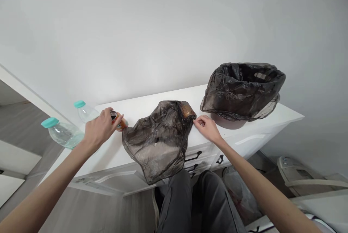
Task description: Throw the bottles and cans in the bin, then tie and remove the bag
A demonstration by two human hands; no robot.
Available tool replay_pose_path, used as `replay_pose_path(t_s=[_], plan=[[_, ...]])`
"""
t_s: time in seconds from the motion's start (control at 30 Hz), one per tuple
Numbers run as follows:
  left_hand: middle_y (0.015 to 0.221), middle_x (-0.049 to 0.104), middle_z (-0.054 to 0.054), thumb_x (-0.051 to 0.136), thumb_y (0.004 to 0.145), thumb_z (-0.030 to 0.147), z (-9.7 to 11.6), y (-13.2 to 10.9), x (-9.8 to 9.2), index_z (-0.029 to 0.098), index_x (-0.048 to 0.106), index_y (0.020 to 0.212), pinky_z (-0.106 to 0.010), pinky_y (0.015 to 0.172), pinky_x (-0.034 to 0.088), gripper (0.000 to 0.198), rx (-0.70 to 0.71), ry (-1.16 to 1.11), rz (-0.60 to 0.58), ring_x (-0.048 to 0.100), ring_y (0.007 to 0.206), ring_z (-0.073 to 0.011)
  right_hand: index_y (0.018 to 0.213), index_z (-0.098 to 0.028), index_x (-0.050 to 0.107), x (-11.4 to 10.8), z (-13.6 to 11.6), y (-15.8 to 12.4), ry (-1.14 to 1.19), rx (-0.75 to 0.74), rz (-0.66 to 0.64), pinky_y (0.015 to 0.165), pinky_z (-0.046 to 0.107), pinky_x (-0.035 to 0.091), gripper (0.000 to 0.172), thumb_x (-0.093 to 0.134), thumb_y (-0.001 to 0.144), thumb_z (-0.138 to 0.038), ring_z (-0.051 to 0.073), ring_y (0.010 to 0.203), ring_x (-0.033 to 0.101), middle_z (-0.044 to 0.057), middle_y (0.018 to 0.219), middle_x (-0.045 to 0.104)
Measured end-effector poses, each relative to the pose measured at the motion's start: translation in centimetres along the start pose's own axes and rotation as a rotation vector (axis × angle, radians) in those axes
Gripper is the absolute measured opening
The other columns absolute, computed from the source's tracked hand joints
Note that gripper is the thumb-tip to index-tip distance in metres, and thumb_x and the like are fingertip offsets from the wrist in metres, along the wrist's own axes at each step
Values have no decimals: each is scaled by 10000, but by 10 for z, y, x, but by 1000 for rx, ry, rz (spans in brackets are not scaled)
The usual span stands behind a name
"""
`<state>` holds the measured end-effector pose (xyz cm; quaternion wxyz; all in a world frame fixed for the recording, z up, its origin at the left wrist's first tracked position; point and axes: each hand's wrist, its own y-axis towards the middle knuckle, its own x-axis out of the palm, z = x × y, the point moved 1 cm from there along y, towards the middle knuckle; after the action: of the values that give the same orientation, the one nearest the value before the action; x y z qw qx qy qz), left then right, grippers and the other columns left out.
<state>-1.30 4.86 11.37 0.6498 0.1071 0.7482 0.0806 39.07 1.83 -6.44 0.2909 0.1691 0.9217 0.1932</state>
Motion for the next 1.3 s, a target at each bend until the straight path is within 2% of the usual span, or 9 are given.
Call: replay_pose_path(t_s=[0.3, 0.47, 0.63, 0.77, 0.87, 0.97, 1.07, 1.17, 1.3], plan=[[1389, 566, -269, 316, 1054, 474, 23, 69, 13, 58, 495, 1359, -455, 800, 545, 546, 124, 108, -30, 703, 1078, -418, 753, -225, 643, 0, -4, 1, -2, -20, 1, 698, 321, 461, 245, 607, 927, -395, 176, 673, 569, 33, 789, 653], [1364, 567, -292, 303, 1058, 433, 15, 95, 36, 32, 498, 1356, -458, 863, 523, 537, 115, 148, -98, 674, 1136, -426, 747, -225, 646, 2, -6, 1, -2, -6, 2, 688, 319, 459, 255, 611, 924, -405, 176, 666, 564, 32, 783, 653], [1304, 613, -302, 341, 1036, 430, 2, 104, 49, 16, 546, 1312, -485, 968, 473, 539, 120, 155, -40, 604, 1232, -435, 750, -226, 649, 3, -5, 0, -8, -6, -5, 671, 315, 455, 256, 611, 925, -409, 175, 666, 567, 30, 782, 652], [1295, 627, -300, 360, 1024, 480, -3, 100, 46, 11, 563, 1308, -509, 1002, 449, 584, 113, 131, -29, 580, 1242, -447, 747, -226, 650, 3, -5, -1, -23, -11, -10, 684, 316, 456, 265, 609, 929, -415, 178, 670, 573, 30, 778, 655], [1337, 594, -315, 387, 1012, 497, 0, 92, 38, -2, 555, 1335, -518, 1024, 434, 618, 138, 98, 56, 542, 1278, -460, 748, -225, 652, 3, -4, -1, -28, -18, -14, 696, 319, 459, 278, 606, 936, -424, 180, 678, 578, 30, 778, 653], [1415, 546, -294, 388, 1016, 445, 8, 78, 27, 42, 563, 1354, -516, 1081, 405, 554, 250, 28, 189, 496, 1343, -429, 745, -225, 649, 4, -3, -2, -7, -16, -13, 689, 320, 459, 294, 604, 939, -441, 181, 679, 576, 30, 779, 654], [1353, 597, -238, 382, 1012, 393, 18, 60, 20, 126, 611, 1292, -493, 1077, 425, 449, 395, -91, 216, 577, 1250, -366, 761, -225, 652, 4, 0, -2, 16, 2, -8, 686, 323, 463, 307, 606, 938, -471, 185, 673, 576, 31, 774, 662], [1127, 701, -156, 412, 991, 460, 21, 42, 20, 188, 650, 1146, -415, 905, 509, 393, 429, -189, 78, 683, 1006, -306, 777, -223, 653, 4, 3, -2, 28, 14, -1, 693, 324, 466, 323, 599, 945, -494, 188, 684, 580, 34, 779, 671], [790, 719, -64, 403, 966, 604, 4, 12, 23, 233, 633, 834, -313, 667, 482, 455, 386, -339, -300, 685, 715, -239, 764, -223, 635, 3, 1, -2, 32, 16, -7, 705, 320, 456, 319, 591, 952, -477, 181, 687, 571, 32, 796, 676]])
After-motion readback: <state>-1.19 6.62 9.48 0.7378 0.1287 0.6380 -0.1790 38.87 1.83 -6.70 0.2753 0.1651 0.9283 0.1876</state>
